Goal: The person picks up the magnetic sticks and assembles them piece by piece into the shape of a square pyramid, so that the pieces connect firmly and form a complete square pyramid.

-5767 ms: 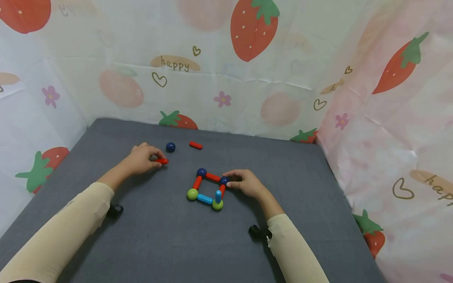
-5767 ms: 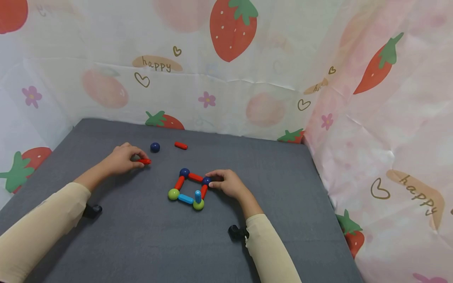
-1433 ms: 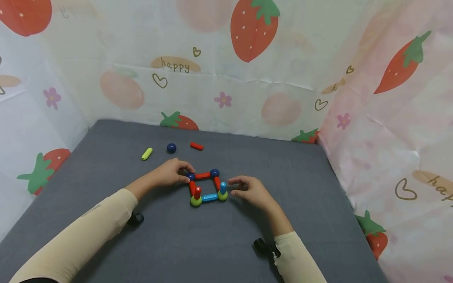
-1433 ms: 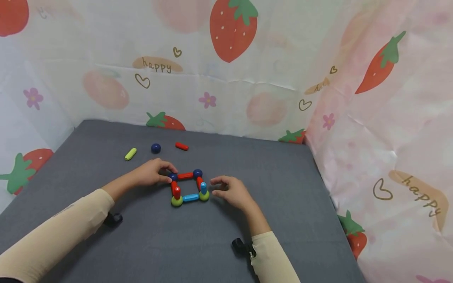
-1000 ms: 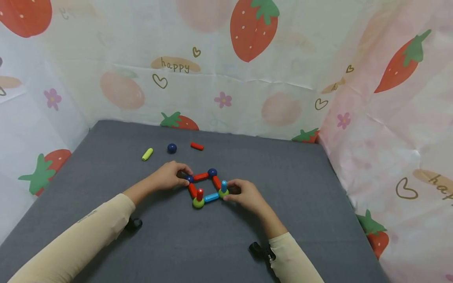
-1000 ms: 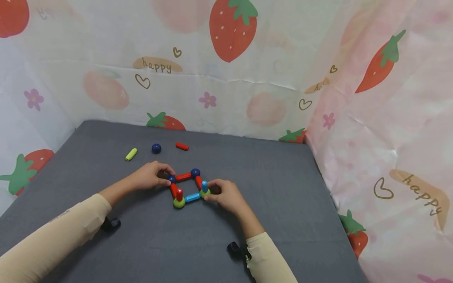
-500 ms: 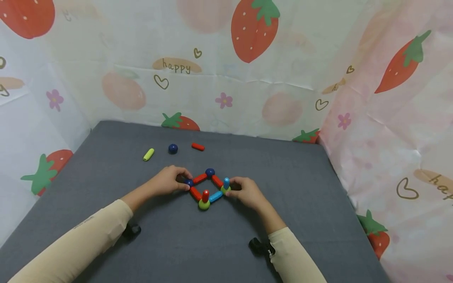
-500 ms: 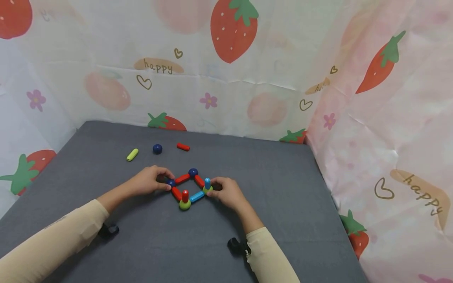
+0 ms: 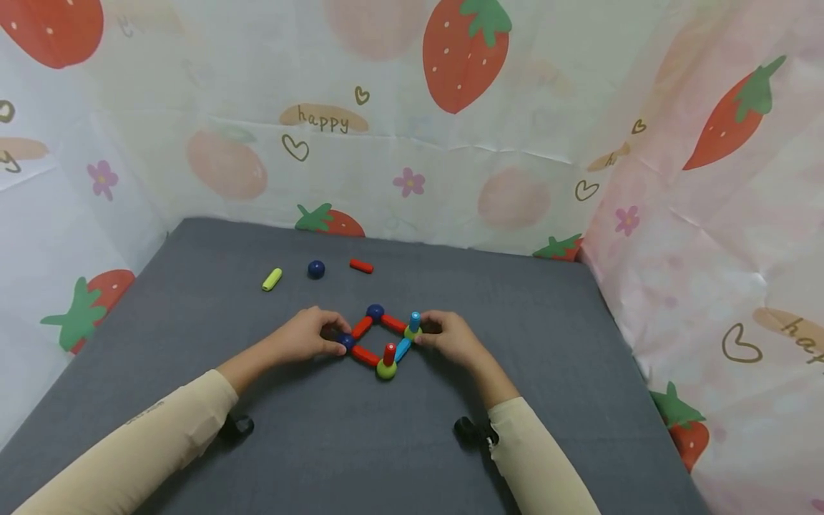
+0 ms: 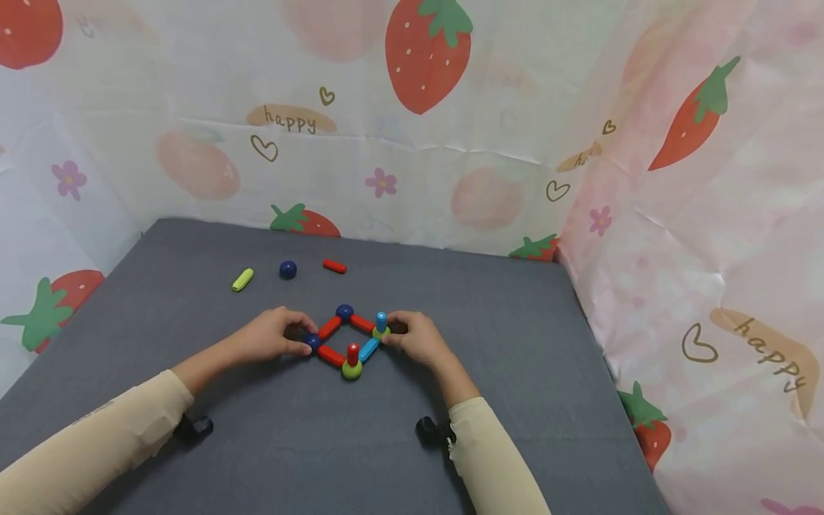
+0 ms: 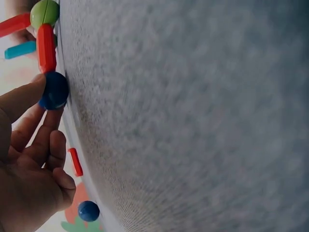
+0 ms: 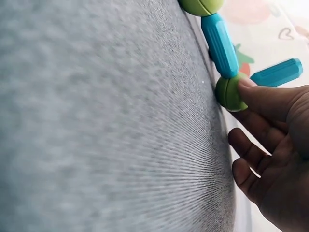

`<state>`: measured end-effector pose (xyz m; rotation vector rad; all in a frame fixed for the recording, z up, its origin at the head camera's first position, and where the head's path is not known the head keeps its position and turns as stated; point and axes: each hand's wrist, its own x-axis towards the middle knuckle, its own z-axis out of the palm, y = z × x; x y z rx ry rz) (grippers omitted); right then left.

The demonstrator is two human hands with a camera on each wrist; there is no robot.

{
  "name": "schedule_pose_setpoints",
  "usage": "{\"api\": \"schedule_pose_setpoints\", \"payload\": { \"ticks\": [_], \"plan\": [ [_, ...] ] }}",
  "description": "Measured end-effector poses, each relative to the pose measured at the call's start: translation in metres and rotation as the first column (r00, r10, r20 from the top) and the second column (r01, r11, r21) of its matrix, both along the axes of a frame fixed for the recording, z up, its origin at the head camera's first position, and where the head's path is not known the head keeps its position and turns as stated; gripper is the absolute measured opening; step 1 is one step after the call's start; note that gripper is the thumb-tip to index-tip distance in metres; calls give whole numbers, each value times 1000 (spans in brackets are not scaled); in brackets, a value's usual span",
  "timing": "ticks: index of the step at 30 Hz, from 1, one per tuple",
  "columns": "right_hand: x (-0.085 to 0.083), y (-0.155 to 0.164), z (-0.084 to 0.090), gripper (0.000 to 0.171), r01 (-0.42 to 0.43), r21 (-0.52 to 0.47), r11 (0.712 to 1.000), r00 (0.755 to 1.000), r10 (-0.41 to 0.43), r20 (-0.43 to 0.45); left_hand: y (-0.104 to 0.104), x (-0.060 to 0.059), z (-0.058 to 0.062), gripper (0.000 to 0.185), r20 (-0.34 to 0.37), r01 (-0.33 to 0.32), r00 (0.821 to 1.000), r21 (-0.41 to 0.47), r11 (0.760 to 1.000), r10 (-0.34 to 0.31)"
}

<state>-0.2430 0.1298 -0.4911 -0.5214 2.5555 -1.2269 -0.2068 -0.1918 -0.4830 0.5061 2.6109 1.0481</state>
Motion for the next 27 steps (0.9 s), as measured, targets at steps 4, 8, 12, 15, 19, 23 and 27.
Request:
{"api": "schedule_pose_setpoints", "payload": {
  "ticks": [4,8,12,15,19,23,27],
  "plan": [
    [-7,1,-1,31,-8,-10,1000,1000,8,5,3,3,1,30,-5,9,1000,2,1000,-9],
    [-13,1,-1,31,-25,-21,999,1000,26,10,7,7,1,28,-34,23,999,-13,1000,-24],
    [-17,2,-2,30,-35,-21,999,999,35,13,12,11,3,26,-48,16,999,-30,999,-17],
    [-21,2,-3,30,-36,-12,999,999,37,18,15,14,4,27,-48,4,999,-38,999,-6],
    [-23,3,-5,31,-46,-4,999,999,46,20,17,14,4,27,-50,3,999,-46,999,-5],
    [-23,2,-5,32,-58,-10,998,998,58,23,13,14,6,26,-68,20,997,-44,999,-23],
    [-22,0,-5,33,-69,-5,998,997,69,25,3,11,11,27,-103,14,995,-22,1000,-16]
  ]
}}
